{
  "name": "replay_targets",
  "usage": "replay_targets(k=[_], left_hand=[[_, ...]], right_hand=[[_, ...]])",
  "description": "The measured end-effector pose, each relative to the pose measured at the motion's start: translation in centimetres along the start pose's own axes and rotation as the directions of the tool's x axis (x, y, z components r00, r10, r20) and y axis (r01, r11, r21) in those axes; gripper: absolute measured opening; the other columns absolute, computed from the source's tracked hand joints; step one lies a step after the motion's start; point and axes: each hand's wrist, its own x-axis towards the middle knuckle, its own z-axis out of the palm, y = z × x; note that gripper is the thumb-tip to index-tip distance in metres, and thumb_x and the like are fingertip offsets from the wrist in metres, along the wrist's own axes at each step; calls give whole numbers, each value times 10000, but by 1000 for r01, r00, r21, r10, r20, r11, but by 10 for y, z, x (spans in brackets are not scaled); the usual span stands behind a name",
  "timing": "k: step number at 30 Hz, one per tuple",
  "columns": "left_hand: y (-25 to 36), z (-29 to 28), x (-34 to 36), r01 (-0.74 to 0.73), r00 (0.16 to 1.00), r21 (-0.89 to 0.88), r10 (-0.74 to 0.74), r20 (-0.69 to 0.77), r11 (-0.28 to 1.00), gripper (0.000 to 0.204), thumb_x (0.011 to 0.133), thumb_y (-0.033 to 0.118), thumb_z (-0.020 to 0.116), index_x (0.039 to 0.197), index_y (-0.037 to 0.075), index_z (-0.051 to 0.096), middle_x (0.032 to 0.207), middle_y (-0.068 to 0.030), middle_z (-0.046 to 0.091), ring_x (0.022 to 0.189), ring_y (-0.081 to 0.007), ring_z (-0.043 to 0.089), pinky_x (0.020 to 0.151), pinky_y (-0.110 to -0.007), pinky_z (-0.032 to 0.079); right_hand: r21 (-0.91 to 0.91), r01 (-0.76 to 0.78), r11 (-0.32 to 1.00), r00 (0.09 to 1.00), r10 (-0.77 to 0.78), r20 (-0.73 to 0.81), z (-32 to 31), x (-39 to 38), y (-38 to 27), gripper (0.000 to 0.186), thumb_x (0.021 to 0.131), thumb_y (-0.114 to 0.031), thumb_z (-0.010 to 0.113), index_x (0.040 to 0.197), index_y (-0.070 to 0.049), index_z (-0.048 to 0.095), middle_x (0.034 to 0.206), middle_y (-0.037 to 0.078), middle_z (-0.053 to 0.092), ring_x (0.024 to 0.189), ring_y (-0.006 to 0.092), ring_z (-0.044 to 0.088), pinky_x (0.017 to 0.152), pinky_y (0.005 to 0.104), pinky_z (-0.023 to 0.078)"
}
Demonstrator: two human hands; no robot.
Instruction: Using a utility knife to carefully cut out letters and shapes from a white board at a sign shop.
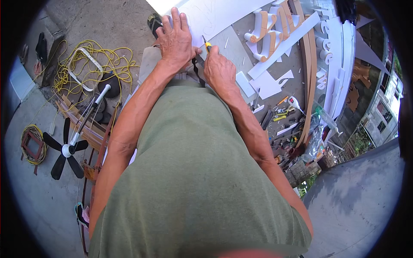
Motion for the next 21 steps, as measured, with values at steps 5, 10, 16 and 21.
replay_targets(k=[5,10,16,21], left_hand=[[6,1,-3,13,1000,-21,-13,-5,1000,1205,541,507,951,1454,-84,430,1567,-253,296,1316,-442,355,937,-560,395],[2,1,-1,3,1000,-11,-3,-10,1000,1198,543,515,950,1448,-84,443,1570,-251,293,1317,-441,356,941,-559,391],[0,1,1,1,1000,-2,-1,-13,1000,1200,546,518,950,1454,-79,439,1569,-261,289,1313,-438,350,936,-557,392],[-3,1,1,-11,1000,-13,11,-3,1000,1201,555,517,949,1459,-75,426,1566,-261,284,1317,-438,340,943,-564,389]], right_hand=[[34,39,999,997,-37,-72,4,-14,8,186,1018,-199,490,1019,-16,454,797,254,692,744,477,693,665,588,524],[10,-6,1000,1000,6,11,0,-18,5,225,954,-176,589,1039,-3,473,873,253,709,813,442,727,714,526,567],[-12,17,1000,999,-18,-38,18,-24,15,172,987,-163,528,1027,-7,467,832,253,697,769,457,710,676,548,551],[36,7,999,999,-6,-36,17,-25,21,194,1027,-203,482,1015,-10,465,788,262,687,738,477,690,656,574,530]])
